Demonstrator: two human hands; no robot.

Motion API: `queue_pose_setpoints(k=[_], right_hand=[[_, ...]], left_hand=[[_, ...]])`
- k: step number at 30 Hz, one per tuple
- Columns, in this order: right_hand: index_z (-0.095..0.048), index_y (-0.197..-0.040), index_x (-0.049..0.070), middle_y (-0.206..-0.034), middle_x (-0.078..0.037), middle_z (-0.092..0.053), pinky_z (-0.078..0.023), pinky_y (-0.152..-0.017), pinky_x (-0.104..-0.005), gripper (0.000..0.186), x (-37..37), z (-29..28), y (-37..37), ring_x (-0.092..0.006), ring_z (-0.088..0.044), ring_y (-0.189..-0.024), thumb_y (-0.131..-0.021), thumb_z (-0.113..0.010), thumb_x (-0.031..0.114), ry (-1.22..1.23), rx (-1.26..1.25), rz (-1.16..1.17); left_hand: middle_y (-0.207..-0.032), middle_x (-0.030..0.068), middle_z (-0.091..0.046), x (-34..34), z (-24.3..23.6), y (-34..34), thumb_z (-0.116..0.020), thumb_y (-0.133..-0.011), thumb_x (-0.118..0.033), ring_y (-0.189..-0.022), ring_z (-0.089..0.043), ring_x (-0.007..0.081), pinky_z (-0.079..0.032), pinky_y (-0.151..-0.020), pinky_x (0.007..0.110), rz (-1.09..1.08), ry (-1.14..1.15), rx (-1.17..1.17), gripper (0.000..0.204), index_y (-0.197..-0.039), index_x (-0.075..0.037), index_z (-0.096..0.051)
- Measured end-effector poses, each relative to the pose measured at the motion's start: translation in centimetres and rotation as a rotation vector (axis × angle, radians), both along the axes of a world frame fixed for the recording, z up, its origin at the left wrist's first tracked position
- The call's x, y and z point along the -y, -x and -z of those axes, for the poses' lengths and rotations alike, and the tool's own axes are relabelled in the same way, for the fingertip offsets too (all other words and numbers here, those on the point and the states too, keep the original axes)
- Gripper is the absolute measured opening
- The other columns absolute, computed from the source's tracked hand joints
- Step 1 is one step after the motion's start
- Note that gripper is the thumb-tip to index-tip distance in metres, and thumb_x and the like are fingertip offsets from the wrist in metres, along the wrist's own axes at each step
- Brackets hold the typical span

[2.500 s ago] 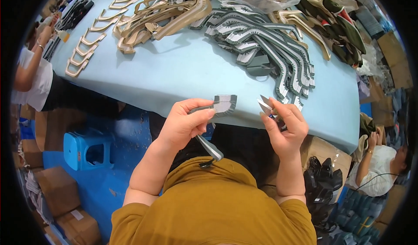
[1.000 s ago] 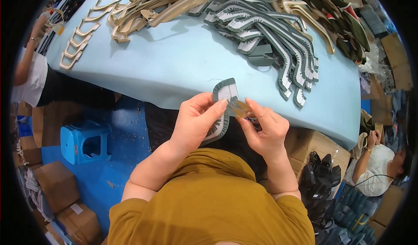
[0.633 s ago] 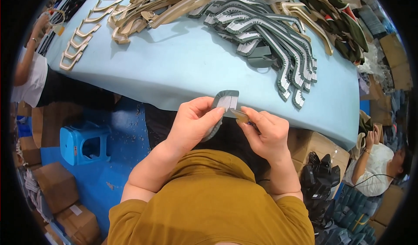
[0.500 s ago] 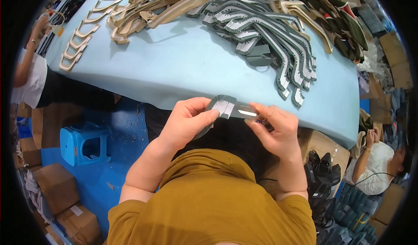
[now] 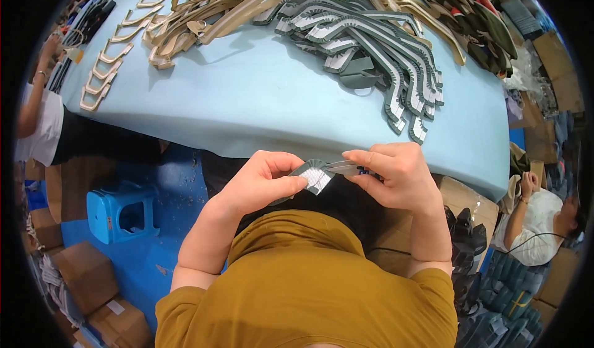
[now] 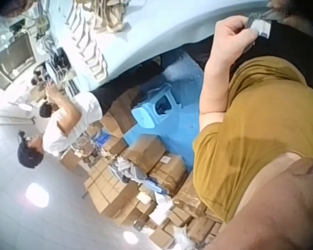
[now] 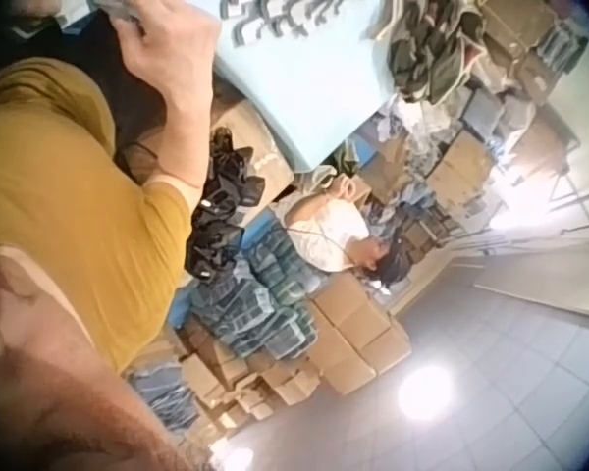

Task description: Trim excess material and threads from leather components using snips.

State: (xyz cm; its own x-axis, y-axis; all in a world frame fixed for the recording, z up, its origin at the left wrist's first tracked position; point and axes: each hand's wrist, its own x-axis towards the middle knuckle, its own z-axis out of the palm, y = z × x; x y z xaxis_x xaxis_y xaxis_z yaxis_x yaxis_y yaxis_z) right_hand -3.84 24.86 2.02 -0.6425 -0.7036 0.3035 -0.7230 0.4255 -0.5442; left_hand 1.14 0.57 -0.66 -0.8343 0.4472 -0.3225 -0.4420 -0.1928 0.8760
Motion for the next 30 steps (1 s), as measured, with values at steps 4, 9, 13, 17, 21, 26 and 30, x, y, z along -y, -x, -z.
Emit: queue_pose_setpoints(k=[4, 9, 13, 17, 21, 26, 30], right_hand=[[-0.066, -0.091, 0.006, -0.058, -0.005, -0.055, -0.038, -0.044, -0.0288, 0.032, 0.0, 0.2, 0.0, -0.0197, -0.052, -0.049, -0.060, -0.073, 0.005, 0.028, 0.029, -0.008], [-0.067, -0.089, 0.006, -0.056, -0.005, -0.053, -0.036, -0.043, -0.0290, 0.031, -0.1, -0.2, 0.3, -0.0194, -0.050, -0.046, -0.058, -0.073, 0.005, 0.025, 0.122, -0.054], [-0.067, -0.089, 0.006, -0.053, -0.004, -0.051, -0.034, -0.041, -0.0289, 0.032, 0.0, -0.3, 0.2, -0.0196, -0.048, -0.044, -0.058, -0.072, 0.004, 0.042, 0.133, -0.126], [-0.067, -0.086, 0.008, -0.061, -0.004, -0.057, -0.042, -0.045, -0.0303, 0.025, 0.1, -1.2, 0.0, -0.0219, -0.053, -0.050, -0.061, -0.071, 0.009, -0.072, 0.184, -0.150], [-0.067, -0.084, 0.008, -0.061, -0.003, -0.058, -0.042, -0.045, -0.0305, 0.023, 0.2, -0.8, -0.2, -0.0227, -0.054, -0.050, -0.062, -0.071, 0.009, -0.076, 0.198, -0.141], [-0.063, -0.095, 0.005, -0.071, -0.006, -0.059, -0.043, -0.049, -0.0280, 0.027, 0.5, 0.3, -0.3, -0.0173, -0.055, -0.056, -0.069, -0.069, 0.010, 0.183, 0.314, -0.033], [-0.054, -0.102, 0.002, -0.074, -0.003, -0.057, -0.040, -0.053, -0.0207, 0.035, 1.1, 2.5, -0.9, -0.0083, -0.049, -0.058, -0.069, -0.065, 0.008, 0.487, 0.404, 0.072]], left_hand=[[-0.069, -0.0031, -0.055, 0.2, 0.0, 0.2, -0.060, -0.080, -0.009, -0.061, -0.044, 0.0020, -0.035, -0.054, 0.018, 0.032, -0.011, -0.007, 0.014, -0.090, 0.001, -0.062], [-0.069, -0.0024, -0.056, 0.8, 0.4, 0.4, -0.061, -0.079, -0.009, -0.061, -0.044, 0.0024, -0.035, -0.054, 0.018, 0.077, -0.062, 0.000, 0.015, -0.089, 0.002, -0.062], [-0.070, -0.0017, -0.057, 1.4, 0.6, 1.0, -0.061, -0.076, -0.009, -0.061, -0.044, 0.0030, -0.035, -0.054, 0.018, 0.201, -0.095, -0.016, 0.016, -0.087, 0.003, -0.063], [-0.071, -0.0014, -0.058, 1.8, 1.2, 1.2, -0.062, -0.075, -0.009, -0.062, -0.045, 0.0033, -0.035, -0.055, 0.018, 0.288, -0.113, -0.037, 0.017, -0.086, 0.003, -0.063], [-0.071, -0.0016, -0.058, 1.8, 1.6, 1.2, -0.062, -0.075, -0.009, -0.062, -0.045, 0.0031, -0.036, -0.055, 0.018, 0.278, -0.113, -0.043, 0.017, -0.088, 0.003, -0.063], [-0.071, -0.0008, -0.059, 1.6, 1.8, 1.0, -0.063, -0.076, -0.010, -0.061, -0.048, 0.0037, -0.037, -0.055, 0.018, 0.089, -0.179, 0.045, 0.016, -0.087, 0.001, -0.063], [-0.061, 0.0029, -0.047, 0.8, 1.2, 1.7, -0.053, -0.082, -0.014, -0.045, -0.035, 0.0068, -0.028, -0.040, 0.019, -0.234, -0.495, 0.110, 0.020, -0.095, 0.002, -0.052]])
